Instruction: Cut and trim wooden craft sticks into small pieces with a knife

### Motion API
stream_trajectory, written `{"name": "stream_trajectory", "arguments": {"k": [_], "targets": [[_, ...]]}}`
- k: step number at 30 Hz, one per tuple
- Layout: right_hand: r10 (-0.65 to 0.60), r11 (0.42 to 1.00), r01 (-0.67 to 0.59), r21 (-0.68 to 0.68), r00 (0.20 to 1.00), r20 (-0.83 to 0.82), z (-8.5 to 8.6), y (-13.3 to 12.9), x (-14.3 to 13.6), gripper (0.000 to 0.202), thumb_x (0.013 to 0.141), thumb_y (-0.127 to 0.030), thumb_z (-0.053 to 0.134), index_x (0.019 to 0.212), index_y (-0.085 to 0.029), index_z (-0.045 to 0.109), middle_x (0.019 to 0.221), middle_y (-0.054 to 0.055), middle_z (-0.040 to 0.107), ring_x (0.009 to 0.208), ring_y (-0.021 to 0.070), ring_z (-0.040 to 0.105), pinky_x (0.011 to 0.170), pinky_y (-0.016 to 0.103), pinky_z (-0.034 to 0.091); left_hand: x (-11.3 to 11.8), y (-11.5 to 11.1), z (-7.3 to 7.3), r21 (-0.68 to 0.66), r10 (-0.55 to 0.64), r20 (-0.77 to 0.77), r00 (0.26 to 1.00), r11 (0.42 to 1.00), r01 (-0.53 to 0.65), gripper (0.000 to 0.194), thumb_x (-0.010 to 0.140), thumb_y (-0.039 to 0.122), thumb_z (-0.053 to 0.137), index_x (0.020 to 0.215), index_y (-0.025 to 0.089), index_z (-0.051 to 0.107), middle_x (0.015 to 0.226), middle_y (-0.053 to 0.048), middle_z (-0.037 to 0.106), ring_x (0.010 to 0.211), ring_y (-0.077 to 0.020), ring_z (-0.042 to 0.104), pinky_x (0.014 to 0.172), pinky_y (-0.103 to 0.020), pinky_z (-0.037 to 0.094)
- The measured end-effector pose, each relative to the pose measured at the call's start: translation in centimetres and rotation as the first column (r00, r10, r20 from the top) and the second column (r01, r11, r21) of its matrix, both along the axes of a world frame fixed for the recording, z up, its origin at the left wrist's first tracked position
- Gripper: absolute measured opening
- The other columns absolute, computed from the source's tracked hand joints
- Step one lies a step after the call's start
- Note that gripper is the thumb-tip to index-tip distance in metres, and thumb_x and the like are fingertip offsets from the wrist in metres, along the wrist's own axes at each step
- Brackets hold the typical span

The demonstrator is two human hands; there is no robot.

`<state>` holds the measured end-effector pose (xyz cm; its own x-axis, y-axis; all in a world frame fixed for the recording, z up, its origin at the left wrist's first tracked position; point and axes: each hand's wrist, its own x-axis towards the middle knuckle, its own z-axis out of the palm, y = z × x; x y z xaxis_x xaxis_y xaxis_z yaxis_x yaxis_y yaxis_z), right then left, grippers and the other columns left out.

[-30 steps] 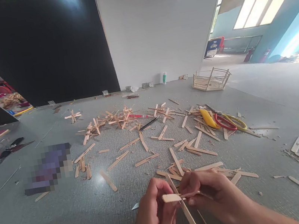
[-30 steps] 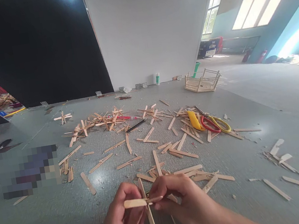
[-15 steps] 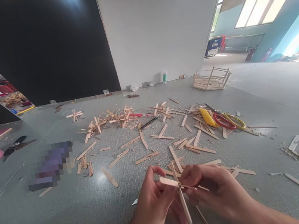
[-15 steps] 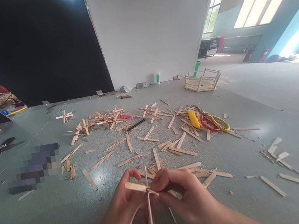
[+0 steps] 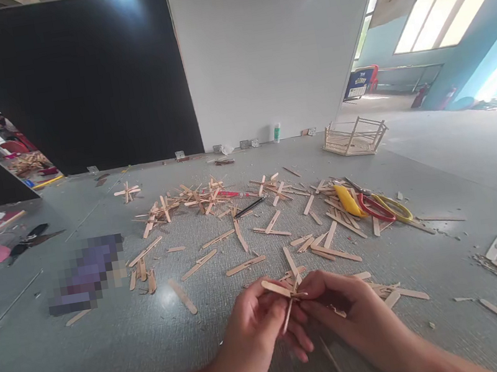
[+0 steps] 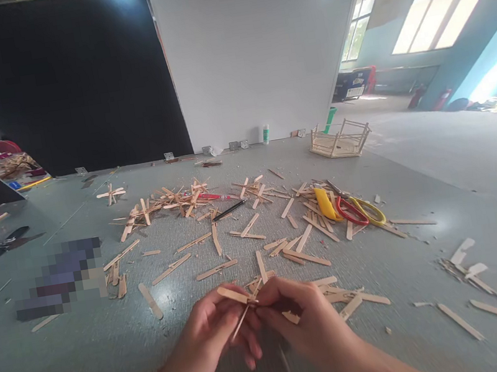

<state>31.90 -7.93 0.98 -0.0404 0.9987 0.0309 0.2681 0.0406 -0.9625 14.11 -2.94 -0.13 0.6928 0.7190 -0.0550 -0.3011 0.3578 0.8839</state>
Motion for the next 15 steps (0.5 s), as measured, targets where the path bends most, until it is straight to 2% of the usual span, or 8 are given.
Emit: {"name": "stream_trajectory", "arguments": {"k": [4, 6, 10, 15], "targets": [[-0.005, 0.999, 0.004, 0.042, 1.0, 0.028, -0.2, 0.0, 0.3, 0.021, 0.097, -0.036, 0.062, 0.083, -0.02, 0.064, 0.08, 0.002, 0.069, 0.073, 0.0142, 0.066, 0.067, 0.025, 0.053, -0.2, 0.0, -0.2, 0.067, -0.005, 0.022, 1.0, 0.998, 0.003, 0.038, 0.093, 0.046, 0.075, 0.107, 0.014, 0.06, 0.091, -0.004, 0.063, 0.065, -0.0105, 0.065, 0.06, -0.024, 0.057], [-0.008, 0.998, 0.004, 0.067, 0.999, 0.052, -0.4, 0.0, 0.3, 0.021, 0.096, -0.035, 0.062, 0.082, -0.02, 0.064, 0.079, 0.001, 0.069, 0.072, 0.0142, 0.065, 0.066, 0.025, 0.052, -0.3, -0.1, -0.5, 0.069, -0.003, -0.003, 1.0, 0.998, 0.003, 0.038, 0.092, 0.043, 0.076, 0.111, 0.015, 0.058, 0.091, -0.004, 0.064, 0.066, -0.0116, 0.066, 0.056, -0.022, 0.057], [0.024, 0.996, -0.035, 0.077, 0.989, 0.149, -0.7, -0.2, 0.4, 0.02, 0.098, -0.032, 0.059, 0.082, -0.021, 0.064, 0.076, 0.001, 0.07, 0.068, 0.0137, 0.063, 0.063, 0.025, 0.05, -0.3, -0.3, -1.1, -0.004, -0.02, -0.057, 0.998, 1.0, 0.02, 0.043, 0.088, 0.041, 0.08, 0.113, 0.017, 0.055, 0.091, -0.005, 0.068, 0.058, -0.0127, 0.067, 0.039, -0.016, 0.051], [0.044, 0.985, -0.075, 0.155, 0.98, 0.192, -0.8, -0.3, 0.5, 0.021, 0.1, -0.028, 0.057, 0.082, -0.022, 0.065, 0.078, 0.0, 0.071, 0.069, 0.0131, 0.063, 0.065, 0.024, 0.051, -0.6, -0.4, -1.1, -0.081, -0.06, -0.065, 0.996, 0.995, 0.055, 0.046, 0.086, 0.044, 0.081, 0.111, 0.019, 0.051, 0.091, -0.004, 0.07, 0.051, -0.0132, 0.069, 0.036, -0.016, 0.052]]}}
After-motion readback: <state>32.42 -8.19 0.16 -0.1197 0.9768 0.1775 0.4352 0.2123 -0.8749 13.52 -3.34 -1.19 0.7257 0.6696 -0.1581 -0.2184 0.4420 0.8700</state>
